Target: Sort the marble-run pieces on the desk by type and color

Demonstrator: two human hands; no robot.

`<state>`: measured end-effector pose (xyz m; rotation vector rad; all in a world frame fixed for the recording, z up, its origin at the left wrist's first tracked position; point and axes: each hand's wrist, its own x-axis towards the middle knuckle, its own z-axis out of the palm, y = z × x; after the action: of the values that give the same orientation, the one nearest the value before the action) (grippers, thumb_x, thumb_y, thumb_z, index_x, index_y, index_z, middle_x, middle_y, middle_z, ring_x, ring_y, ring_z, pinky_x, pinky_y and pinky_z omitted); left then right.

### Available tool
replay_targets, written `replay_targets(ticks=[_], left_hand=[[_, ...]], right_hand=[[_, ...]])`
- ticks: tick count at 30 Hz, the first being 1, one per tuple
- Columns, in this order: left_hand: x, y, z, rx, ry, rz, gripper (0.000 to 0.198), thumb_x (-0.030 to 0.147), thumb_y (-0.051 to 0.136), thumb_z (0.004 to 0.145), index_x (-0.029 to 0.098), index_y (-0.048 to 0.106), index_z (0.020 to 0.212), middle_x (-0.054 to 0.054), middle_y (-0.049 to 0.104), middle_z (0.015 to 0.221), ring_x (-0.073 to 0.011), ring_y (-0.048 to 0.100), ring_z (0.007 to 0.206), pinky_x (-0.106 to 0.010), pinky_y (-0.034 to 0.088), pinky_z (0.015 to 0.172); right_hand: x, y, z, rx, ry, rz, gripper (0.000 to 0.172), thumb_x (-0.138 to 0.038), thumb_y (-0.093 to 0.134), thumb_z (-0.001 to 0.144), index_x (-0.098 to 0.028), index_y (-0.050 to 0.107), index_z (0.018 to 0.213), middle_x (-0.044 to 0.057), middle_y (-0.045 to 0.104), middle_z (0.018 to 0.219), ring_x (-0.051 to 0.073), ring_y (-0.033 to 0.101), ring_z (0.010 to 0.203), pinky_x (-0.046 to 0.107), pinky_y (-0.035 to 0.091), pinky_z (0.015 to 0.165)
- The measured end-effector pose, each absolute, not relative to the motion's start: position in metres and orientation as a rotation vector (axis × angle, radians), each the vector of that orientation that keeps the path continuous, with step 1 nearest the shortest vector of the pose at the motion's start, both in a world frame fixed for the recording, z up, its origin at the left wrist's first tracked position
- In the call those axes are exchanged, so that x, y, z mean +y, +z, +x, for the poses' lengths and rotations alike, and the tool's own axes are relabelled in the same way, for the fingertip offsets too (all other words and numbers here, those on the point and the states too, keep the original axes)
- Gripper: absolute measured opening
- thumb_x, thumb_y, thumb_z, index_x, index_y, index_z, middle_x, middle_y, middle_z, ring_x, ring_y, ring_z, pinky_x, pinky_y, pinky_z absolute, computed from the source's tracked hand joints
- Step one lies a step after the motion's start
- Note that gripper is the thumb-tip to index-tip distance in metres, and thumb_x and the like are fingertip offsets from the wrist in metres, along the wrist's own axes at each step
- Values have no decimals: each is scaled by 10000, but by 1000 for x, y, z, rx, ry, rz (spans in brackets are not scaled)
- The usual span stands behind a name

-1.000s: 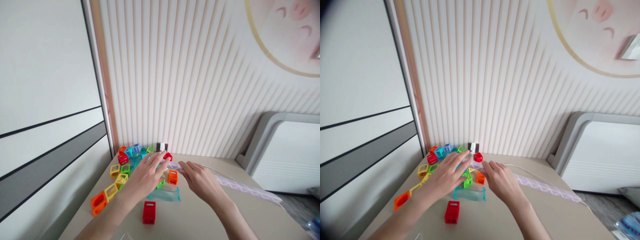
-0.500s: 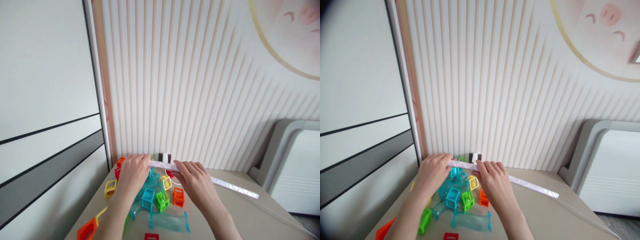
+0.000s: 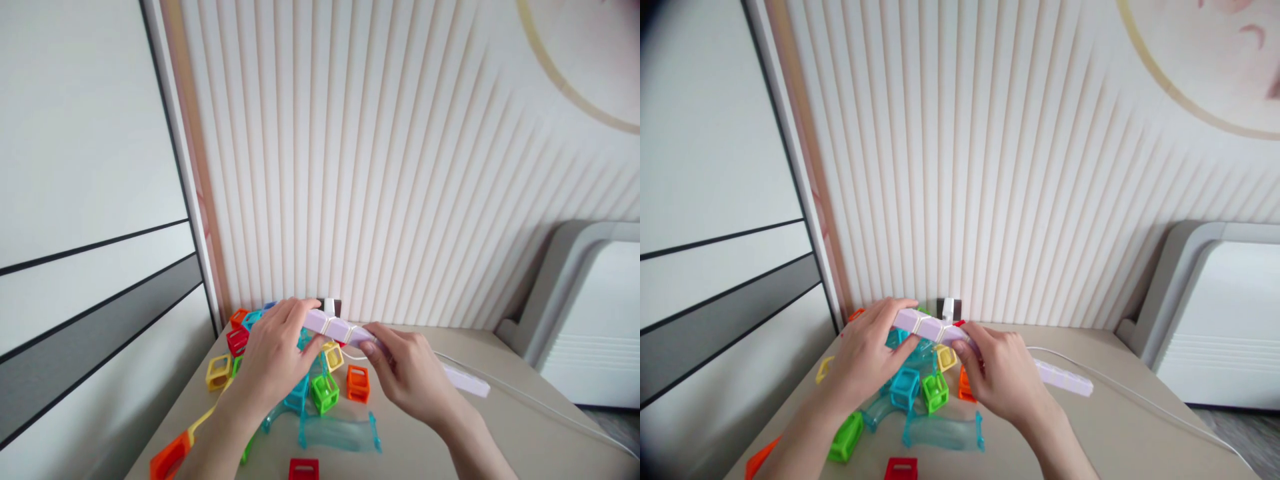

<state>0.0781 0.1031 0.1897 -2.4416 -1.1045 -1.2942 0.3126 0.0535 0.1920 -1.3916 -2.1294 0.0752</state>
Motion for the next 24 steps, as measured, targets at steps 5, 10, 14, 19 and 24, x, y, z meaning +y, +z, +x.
replay_targets(ticks=[5,10,14,19,24], left_hand=[[95,192,80,-1070,-1456,-2704,351,354,588,991,268,500,1319,-64,690,1184,-216,678,1046,-325,545,849],[96,189,88,-1018,-1765,-2692,186,295,641,978,277,580,1153,4,695,1013,-143,680,907,-231,528,782],[94,185,90,-805,-1999,-2569,215,287,690,943,267,585,1130,-2,668,994,-134,658,880,-213,521,769],[88,187,75,-1233,-1877,-3018,295,420,578,996,262,545,1243,-18,682,985,-150,670,828,-206,510,662],[89,192,74,-1432,-1544,-3260,280,435,538,1014,225,630,1175,35,660,734,-129,626,652,-198,448,575]], right_hand=[[50,198,318,-2072,241,-1417,373,-478,393,1063,-218,630,939,-14,582,657,148,524,573,261,305,575],[49,196,314,-2063,495,-1328,403,-508,372,1072,-211,581,899,-37,535,654,124,472,574,256,310,572],[47,192,306,-1995,711,-1211,445,-522,314,1085,-209,528,852,-52,492,642,111,445,581,239,322,558],[46,195,302,-2004,727,-1221,450,-524,335,1082,-207,529,827,-59,460,647,106,416,586,238,316,562],[49,196,300,-2075,600,-1254,314,-516,500,1030,-228,619,1073,-24,620,781,131,525,653,240,346,603]])
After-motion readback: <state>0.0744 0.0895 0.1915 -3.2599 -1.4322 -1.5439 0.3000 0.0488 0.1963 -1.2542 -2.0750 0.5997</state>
